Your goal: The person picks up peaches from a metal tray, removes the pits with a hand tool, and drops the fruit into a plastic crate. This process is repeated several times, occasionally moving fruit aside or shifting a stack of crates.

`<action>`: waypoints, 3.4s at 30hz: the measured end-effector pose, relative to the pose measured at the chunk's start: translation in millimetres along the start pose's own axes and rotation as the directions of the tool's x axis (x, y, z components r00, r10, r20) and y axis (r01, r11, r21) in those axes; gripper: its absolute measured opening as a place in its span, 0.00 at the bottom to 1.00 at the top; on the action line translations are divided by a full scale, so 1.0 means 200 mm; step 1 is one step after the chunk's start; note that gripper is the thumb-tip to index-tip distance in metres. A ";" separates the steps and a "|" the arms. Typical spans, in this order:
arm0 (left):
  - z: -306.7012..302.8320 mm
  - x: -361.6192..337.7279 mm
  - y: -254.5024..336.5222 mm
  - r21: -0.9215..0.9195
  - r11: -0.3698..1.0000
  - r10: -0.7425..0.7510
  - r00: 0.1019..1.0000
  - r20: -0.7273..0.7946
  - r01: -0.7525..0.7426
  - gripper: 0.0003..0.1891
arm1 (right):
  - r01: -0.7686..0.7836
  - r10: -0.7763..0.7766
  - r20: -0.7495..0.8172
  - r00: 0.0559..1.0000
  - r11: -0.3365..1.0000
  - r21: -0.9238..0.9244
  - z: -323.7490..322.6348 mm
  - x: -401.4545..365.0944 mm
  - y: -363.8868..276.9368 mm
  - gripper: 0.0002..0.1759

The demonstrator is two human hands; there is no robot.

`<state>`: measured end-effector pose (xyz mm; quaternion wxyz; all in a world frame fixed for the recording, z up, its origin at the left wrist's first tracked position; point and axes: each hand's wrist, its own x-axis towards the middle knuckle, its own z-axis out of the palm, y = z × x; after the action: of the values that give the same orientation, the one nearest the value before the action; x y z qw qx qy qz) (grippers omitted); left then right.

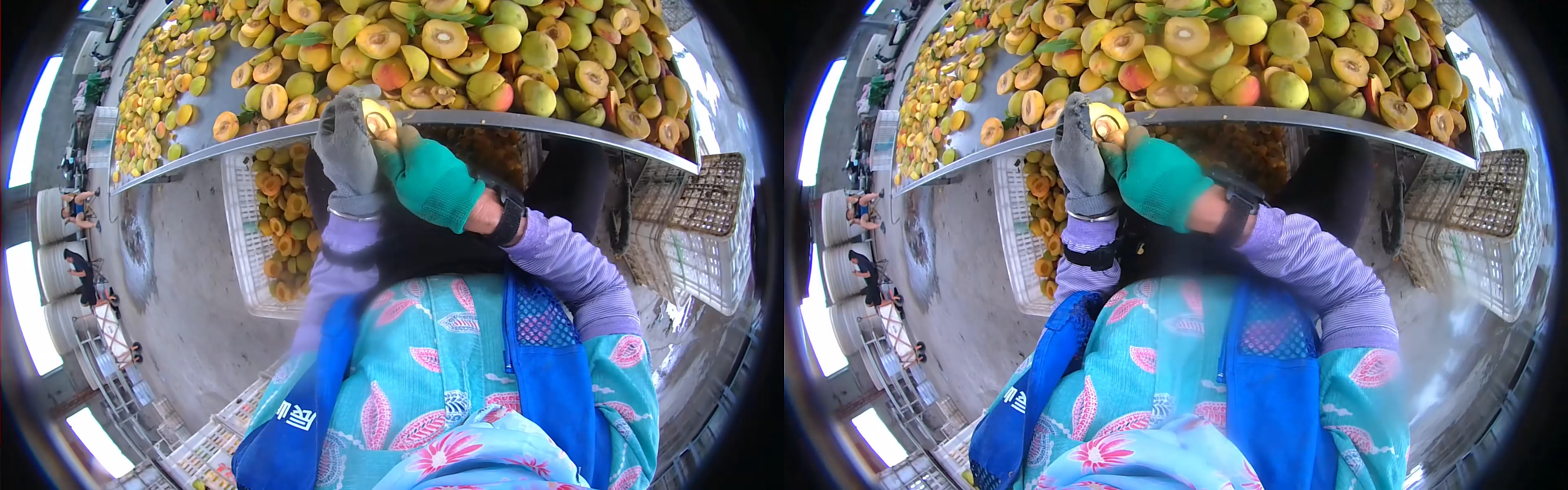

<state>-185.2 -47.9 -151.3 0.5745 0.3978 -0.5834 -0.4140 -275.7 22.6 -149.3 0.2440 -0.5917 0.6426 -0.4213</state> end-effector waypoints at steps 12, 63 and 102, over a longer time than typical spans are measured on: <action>-0.03 0.14 -0.01 0.020 0.937 -0.332 0.871 0.362 0.349 0.14 | -0.286 0.282 0.075 0.956 0.852 0.438 0.05 -0.02 -0.03 0.24; 0.12 0.28 -0.07 0.053 0.932 -0.246 0.518 0.819 0.359 0.20 | -0.584 0.155 0.567 0.809 0.094 0.806 -0.04 0.00 0.04 0.26; -0.72 0.36 0.00 0.951 0.245 0.201 0.969 0.141 -0.189 0.18 | -0.755 0.310 0.776 0.549 -0.214 0.619 -0.13 -0.11 0.35 0.14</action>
<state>-43.6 -120.4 -127.6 0.2678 0.5898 -0.7556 0.0976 -332.2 47.0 -198.7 0.8243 0.0113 0.3362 -0.4554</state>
